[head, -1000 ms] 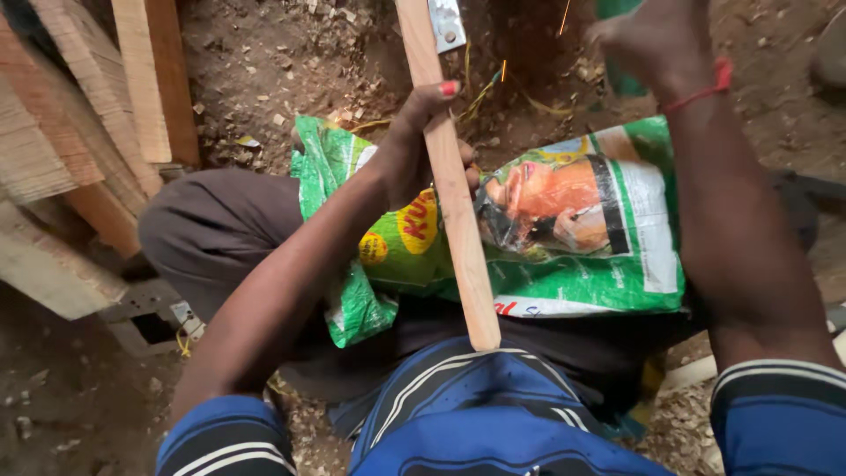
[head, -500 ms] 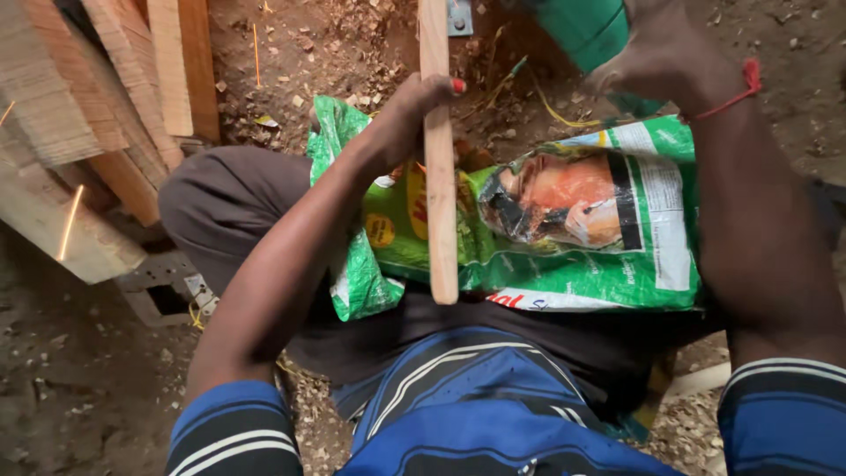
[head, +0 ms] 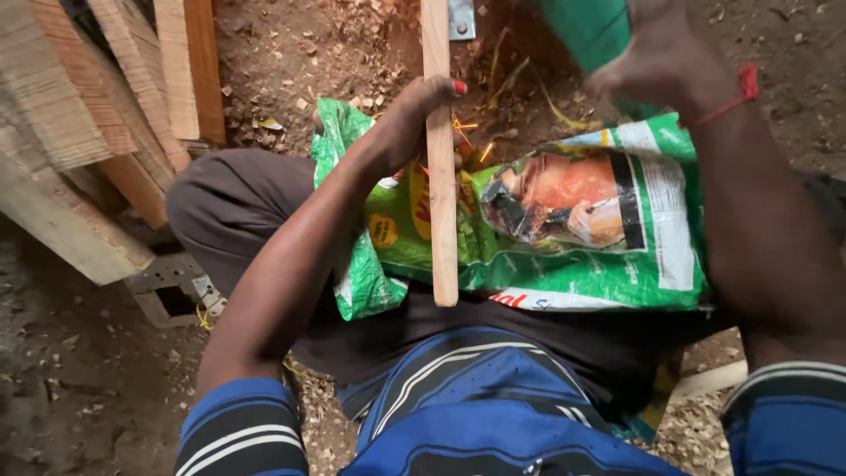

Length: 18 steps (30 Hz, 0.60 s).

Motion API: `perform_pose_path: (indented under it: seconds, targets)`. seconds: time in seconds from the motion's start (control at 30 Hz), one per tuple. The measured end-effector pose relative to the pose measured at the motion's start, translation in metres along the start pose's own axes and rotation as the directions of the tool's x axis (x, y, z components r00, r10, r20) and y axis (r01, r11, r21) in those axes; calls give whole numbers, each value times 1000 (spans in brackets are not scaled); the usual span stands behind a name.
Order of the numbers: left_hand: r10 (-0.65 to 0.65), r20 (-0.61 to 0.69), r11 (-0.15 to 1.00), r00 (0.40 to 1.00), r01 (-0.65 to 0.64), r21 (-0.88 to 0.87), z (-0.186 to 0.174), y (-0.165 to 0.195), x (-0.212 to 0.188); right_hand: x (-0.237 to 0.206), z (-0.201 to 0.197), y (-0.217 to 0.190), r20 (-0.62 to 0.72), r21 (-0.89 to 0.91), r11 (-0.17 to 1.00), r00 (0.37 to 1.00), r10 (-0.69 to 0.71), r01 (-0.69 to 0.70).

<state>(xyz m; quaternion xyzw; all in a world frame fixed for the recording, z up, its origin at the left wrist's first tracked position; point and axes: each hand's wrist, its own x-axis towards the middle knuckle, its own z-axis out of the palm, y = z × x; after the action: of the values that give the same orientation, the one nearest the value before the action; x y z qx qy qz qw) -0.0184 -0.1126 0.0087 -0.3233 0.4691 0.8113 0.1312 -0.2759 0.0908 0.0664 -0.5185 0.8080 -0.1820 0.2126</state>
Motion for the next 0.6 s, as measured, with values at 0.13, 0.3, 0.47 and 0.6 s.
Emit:
perform_pose_path:
  seconds: [0.13, 0.3, 0.47, 0.6]
  targets:
    - [87, 21, 996, 996, -88, 18, -1, -1, 0, 5, 9, 7, -23, 77, 995, 998, -67, 68]
    - [-19, 32, 994, 999, 23, -104, -1, 0, -1, 2, 9, 3, 143, 290, 921, 964, 225, -258]
    - [-59, 5, 980, 998, 59, -190, 2, 1, 1, 1, 1, -9, 119, 165, 943, 955, 272, -289]
    - [-89, 33, 983, 995, 93, -156, 4, 3, 0, 2, 4, -8, -128, 78, 988, 984, -125, 136]
